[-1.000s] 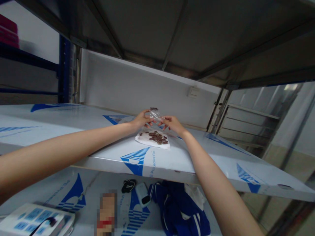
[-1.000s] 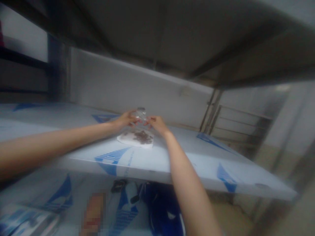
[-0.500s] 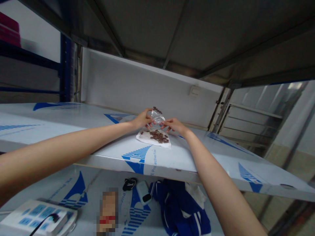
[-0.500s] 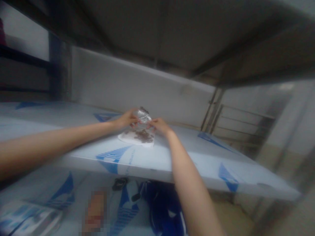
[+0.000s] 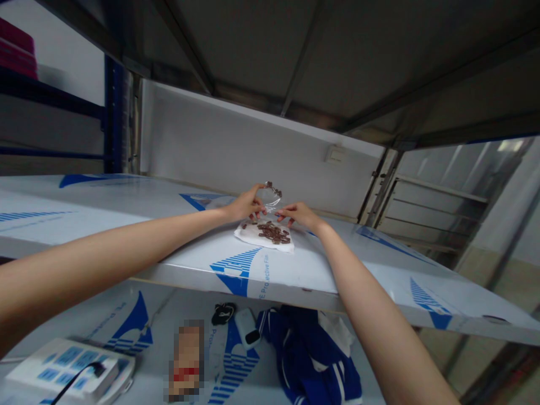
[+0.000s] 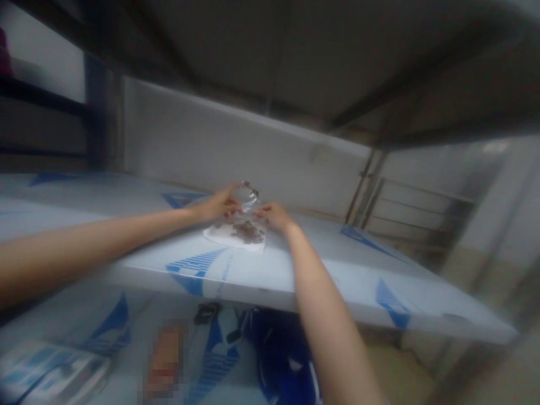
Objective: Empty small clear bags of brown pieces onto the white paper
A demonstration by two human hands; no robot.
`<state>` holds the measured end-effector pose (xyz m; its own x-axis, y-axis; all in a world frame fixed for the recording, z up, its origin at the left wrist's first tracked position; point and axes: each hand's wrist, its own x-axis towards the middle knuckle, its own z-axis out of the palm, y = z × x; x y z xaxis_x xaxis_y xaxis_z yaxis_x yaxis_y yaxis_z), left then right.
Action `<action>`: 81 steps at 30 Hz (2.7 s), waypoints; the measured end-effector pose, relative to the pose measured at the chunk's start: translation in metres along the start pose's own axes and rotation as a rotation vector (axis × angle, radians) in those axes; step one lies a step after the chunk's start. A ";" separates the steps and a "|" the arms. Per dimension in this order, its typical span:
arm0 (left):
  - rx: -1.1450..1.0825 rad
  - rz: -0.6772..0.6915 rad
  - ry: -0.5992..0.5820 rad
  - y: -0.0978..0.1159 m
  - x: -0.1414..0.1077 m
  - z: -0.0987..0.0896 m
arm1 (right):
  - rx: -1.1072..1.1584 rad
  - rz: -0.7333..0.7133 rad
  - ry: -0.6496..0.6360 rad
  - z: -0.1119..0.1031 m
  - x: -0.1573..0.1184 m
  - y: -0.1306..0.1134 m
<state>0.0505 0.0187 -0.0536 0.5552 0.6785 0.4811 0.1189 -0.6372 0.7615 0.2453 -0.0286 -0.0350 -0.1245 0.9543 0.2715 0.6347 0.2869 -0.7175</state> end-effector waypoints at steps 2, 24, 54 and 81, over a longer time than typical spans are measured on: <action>0.016 -0.001 -0.007 0.002 -0.002 0.000 | -0.011 -0.002 0.003 0.000 0.001 0.001; 0.233 0.015 -0.082 -0.003 0.001 -0.002 | -0.091 -0.067 0.088 0.003 0.001 0.002; 0.373 0.014 -0.206 0.012 0.003 -0.006 | -0.168 -0.087 -0.023 0.000 -0.005 -0.010; 0.289 0.093 -0.263 0.014 0.000 -0.003 | -0.106 -0.146 -0.090 0.001 -0.007 -0.013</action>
<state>0.0498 0.0113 -0.0419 0.7620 0.5199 0.3861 0.2637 -0.7936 0.5483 0.2368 -0.0386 -0.0282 -0.2858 0.9082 0.3058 0.6811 0.4170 -0.6019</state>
